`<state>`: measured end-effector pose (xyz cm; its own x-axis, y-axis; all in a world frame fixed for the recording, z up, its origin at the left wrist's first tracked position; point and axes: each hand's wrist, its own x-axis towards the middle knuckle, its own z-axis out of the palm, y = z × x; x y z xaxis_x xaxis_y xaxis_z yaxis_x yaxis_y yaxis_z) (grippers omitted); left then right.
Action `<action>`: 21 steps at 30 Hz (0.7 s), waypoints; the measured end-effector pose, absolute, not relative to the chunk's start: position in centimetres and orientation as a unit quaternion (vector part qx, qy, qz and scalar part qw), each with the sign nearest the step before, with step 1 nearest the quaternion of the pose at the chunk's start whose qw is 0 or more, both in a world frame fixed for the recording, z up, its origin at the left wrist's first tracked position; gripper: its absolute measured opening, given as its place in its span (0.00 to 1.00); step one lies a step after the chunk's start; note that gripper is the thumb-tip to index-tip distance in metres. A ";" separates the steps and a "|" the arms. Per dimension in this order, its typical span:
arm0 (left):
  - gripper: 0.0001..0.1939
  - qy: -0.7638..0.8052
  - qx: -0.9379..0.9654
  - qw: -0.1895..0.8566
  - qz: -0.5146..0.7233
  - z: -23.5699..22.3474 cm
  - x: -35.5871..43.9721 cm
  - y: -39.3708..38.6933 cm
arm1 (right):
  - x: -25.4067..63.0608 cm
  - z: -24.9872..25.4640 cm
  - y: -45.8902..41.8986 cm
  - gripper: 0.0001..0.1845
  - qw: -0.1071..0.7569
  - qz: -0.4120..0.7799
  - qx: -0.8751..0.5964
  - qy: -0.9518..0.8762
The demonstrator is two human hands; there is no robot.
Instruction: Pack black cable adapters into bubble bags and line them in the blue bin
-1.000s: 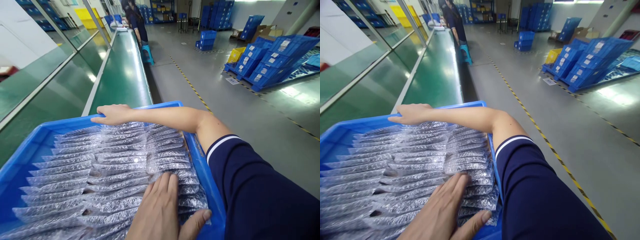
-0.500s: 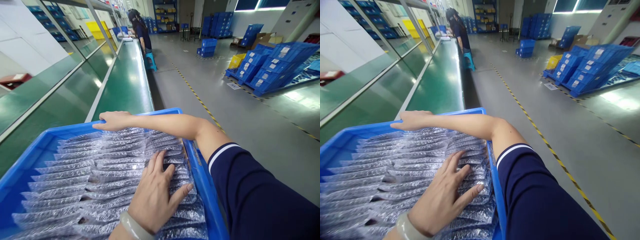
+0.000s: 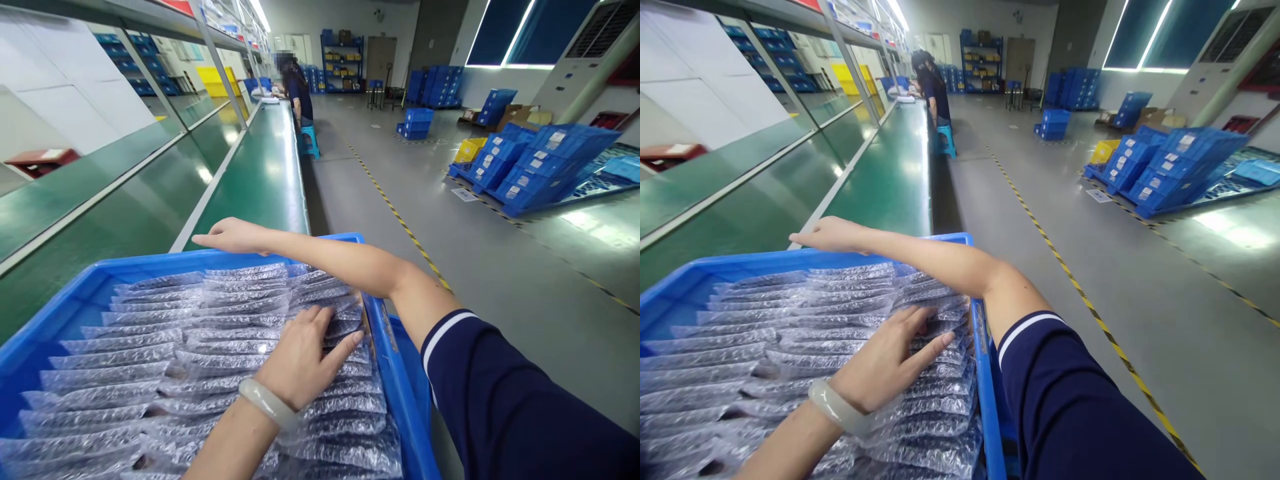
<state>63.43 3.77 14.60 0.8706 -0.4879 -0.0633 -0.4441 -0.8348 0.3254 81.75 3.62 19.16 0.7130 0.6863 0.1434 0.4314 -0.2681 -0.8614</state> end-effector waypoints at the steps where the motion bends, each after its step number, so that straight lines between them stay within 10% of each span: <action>1: 0.30 -0.246 0.959 0.131 -0.057 14.6 63.5 3.8 | 81.8 19.0 3.8 0.21 0.486 0.124 -0.788 -0.357; 21: 0.35 -0.237 0.958 0.155 0.046 18.6 60.1 7.1 | 82.2 18.6 3.9 0.15 0.534 0.127 -0.784 -0.290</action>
